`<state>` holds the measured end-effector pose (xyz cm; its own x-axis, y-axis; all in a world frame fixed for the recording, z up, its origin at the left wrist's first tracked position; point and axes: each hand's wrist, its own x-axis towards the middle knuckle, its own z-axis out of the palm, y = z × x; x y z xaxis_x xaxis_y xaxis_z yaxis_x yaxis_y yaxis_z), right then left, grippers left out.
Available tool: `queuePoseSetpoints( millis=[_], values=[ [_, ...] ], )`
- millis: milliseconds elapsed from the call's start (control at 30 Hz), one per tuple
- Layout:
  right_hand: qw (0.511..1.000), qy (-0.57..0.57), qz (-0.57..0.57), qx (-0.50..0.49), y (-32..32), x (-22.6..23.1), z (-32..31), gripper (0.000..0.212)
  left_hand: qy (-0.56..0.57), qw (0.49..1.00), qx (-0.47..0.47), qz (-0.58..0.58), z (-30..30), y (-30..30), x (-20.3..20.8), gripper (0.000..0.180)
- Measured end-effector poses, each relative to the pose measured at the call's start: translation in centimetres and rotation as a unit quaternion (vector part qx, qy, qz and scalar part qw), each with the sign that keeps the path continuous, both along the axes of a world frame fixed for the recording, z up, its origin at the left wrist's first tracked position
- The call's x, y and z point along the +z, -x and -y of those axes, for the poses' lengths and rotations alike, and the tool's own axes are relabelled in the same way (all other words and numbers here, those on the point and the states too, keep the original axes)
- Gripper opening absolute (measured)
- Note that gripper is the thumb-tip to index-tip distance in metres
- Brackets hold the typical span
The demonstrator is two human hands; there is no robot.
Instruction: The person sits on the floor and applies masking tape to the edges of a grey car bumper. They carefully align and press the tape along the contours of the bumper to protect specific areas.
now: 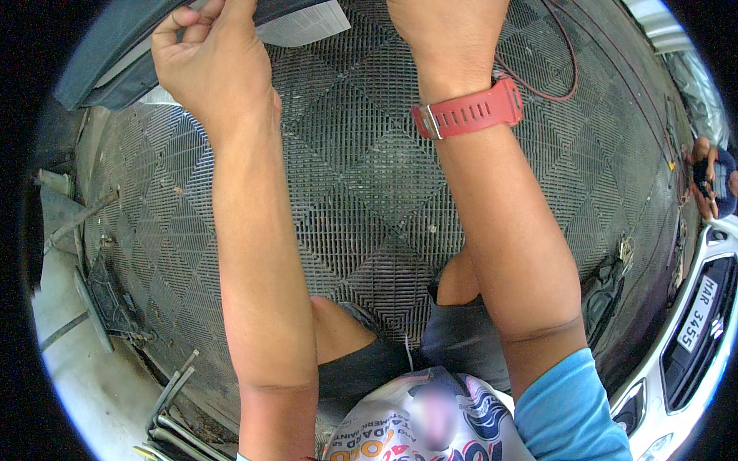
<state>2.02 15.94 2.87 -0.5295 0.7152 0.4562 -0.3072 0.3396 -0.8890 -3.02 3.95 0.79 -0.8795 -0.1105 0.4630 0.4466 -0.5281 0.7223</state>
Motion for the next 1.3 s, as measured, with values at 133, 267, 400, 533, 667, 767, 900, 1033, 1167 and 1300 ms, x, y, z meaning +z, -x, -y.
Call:
queuePoseSetpoints(
  millis=[133, 267, 400, 533, 667, 767, 900, 1033, 1167, 1300],
  values=[
    [1.0, -0.002, -0.002, 0.001, 0.1, -0.1, 0.0, 0.011, 0.004, 1.0, 0.022, 0.005, -0.3, 0.6, -0.2, 0.038],
    [0.999, -0.035, -0.02, 0.009, -0.1, -0.5, -0.2, 0.012, 0.033, 0.997, 0.062, 0.04, -0.5, 0.5, 0.2, 0.04],
    [0.999, -0.026, -0.027, -0.005, 0.2, -0.9, 0.0, 0.012, 0.044, 0.996, 0.056, 0.062, -0.2, 0.9, 0.2, 0.042],
    [0.999, 0.016, -0.036, -0.018, 0.4, -0.5, 0.1, 0.015, 0.107, 0.987, 0.07, 0.094, 0.3, 1.7, -0.5, 0.024],
    [0.996, 0.078, -0.036, -0.008, -0.2, -1.3, 0.2, 0.019, 0.253, 0.948, 0.189, -0.027, 1.3, 0.6, -2.0, 0.021],
    [0.993, 0.096, -0.057, 0.024, -0.3, -1.9, 0.1, 0.016, 0.384, 0.822, 0.312, -0.281, 1.0, 0.4, -1.7, 0.022],
    [0.988, 0.142, -0.051, 0.038, -0.2, -1.2, 0.4, 0.012, 0.464, 0.721, 0.321, -0.402, 0.5, -0.4, -1.5, 0.03],
    [0.992, 0.128, -0.005, 0.018, -1.3, 0.2, 0.7, 0.013, 0.514, 0.694, 0.296, -0.408, 0.3, -1.3, -1.7, 0.038],
    [0.996, 0.064, -0.056, -0.016, -1.2, -1.1, 0.3, 0.013, 0.594, 0.647, 0.297, -0.374, 0.3, -2.8, -1.5, 0.043],
    [0.997, 0.051, -0.048, -0.026, -1.3, -0.9, 0.2, 0.014, 0.627, 0.631, 0.29, -0.353, 0.5, -3.5, -1.4, 0.044]
  ],
)
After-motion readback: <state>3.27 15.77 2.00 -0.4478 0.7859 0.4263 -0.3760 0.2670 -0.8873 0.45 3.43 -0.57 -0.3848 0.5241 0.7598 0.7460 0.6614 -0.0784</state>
